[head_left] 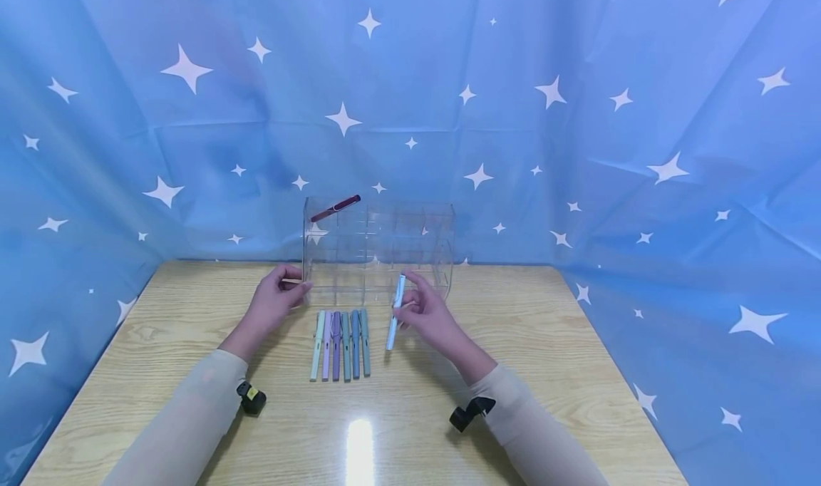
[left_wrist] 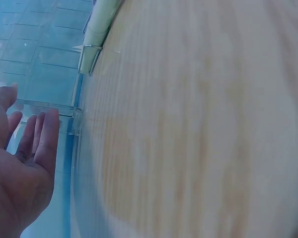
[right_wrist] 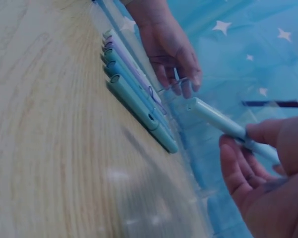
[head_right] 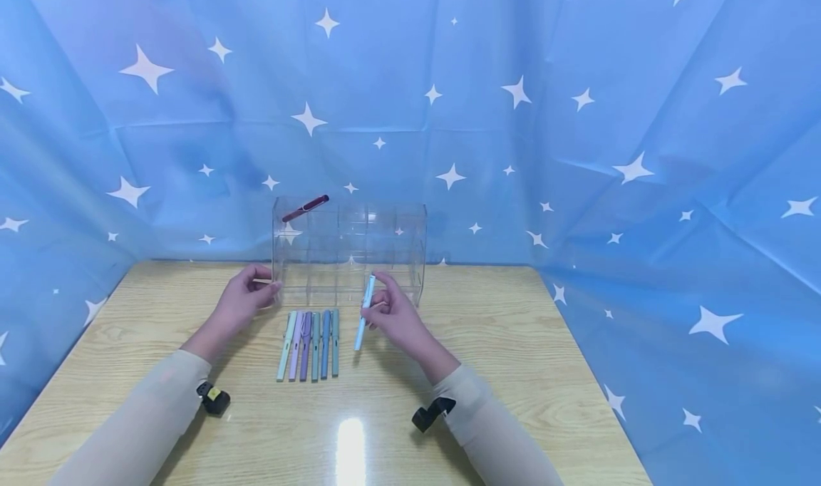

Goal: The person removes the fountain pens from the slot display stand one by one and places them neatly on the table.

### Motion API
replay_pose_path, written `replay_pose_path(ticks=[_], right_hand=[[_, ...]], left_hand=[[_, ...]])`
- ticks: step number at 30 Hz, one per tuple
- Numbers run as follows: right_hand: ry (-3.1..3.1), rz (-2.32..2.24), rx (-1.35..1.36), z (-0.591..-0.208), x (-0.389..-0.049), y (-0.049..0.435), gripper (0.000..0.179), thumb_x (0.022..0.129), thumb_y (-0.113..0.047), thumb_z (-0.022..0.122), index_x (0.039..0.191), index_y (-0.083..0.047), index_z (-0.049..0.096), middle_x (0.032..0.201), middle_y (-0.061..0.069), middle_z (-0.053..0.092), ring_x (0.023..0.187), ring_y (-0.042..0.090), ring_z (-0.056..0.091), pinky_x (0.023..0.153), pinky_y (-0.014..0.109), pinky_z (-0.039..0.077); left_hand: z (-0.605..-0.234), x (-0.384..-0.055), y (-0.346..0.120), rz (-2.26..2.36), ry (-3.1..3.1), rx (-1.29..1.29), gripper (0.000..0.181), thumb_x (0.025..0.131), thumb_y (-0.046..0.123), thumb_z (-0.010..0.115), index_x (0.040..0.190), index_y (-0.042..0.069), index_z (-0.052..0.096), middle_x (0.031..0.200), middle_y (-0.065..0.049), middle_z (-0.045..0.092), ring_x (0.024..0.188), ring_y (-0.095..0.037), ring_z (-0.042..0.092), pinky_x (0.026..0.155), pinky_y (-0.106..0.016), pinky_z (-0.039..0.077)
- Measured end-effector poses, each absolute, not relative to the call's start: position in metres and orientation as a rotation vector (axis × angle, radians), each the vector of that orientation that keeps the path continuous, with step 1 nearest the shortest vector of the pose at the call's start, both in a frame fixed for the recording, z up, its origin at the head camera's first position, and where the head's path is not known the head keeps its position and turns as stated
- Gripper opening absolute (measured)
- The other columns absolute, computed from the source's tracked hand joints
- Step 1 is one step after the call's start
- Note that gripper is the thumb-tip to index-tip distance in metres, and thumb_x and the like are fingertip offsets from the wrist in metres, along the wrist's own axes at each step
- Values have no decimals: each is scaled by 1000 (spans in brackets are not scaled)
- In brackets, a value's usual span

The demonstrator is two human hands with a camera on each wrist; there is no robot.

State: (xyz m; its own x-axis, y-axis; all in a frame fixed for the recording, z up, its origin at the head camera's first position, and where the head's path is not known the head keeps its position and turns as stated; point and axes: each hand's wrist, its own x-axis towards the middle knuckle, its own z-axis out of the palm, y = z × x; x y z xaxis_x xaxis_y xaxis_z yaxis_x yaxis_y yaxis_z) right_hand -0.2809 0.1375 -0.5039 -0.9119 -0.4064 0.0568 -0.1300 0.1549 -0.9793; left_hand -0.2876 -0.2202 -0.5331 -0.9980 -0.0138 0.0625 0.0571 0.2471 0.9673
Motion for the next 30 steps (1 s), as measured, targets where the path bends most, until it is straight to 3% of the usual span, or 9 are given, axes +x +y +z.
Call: replay_pose_path(ticks=[14, 25, 30], right_hand=[[2210, -1592, -529, -526, -273, 124, 91, 98, -4, 83, 173, -9, 31, 110, 17, 69, 88, 29, 76, 82, 41, 69], [2259, -1466, -488, -530, -275, 112, 87, 96, -5, 86, 168, -1, 38, 102, 12, 70, 86, 23, 74, 80, 35, 69], [2362, -1361, -497, -524, -277, 105, 87, 94, -6, 89, 167, 0, 41, 101, 10, 70, 89, 21, 69, 79, 33, 66]], left_hand=[[-532, -288, -221, -1902, -2432, -53, 39, 110, 22, 74, 136, -3, 59, 129, -21, 64, 111, -32, 67, 90, -35, 67], [-537, -287, -221, -1915, -2418, -50, 38, 109, 21, 75, 134, -2, 60, 127, -19, 65, 104, -23, 68, 88, -36, 68], [-535, -288, -221, -1920, -2415, -47, 38, 109, 19, 75, 135, -3, 60, 127, -20, 66, 105, -26, 69, 88, -37, 68]])
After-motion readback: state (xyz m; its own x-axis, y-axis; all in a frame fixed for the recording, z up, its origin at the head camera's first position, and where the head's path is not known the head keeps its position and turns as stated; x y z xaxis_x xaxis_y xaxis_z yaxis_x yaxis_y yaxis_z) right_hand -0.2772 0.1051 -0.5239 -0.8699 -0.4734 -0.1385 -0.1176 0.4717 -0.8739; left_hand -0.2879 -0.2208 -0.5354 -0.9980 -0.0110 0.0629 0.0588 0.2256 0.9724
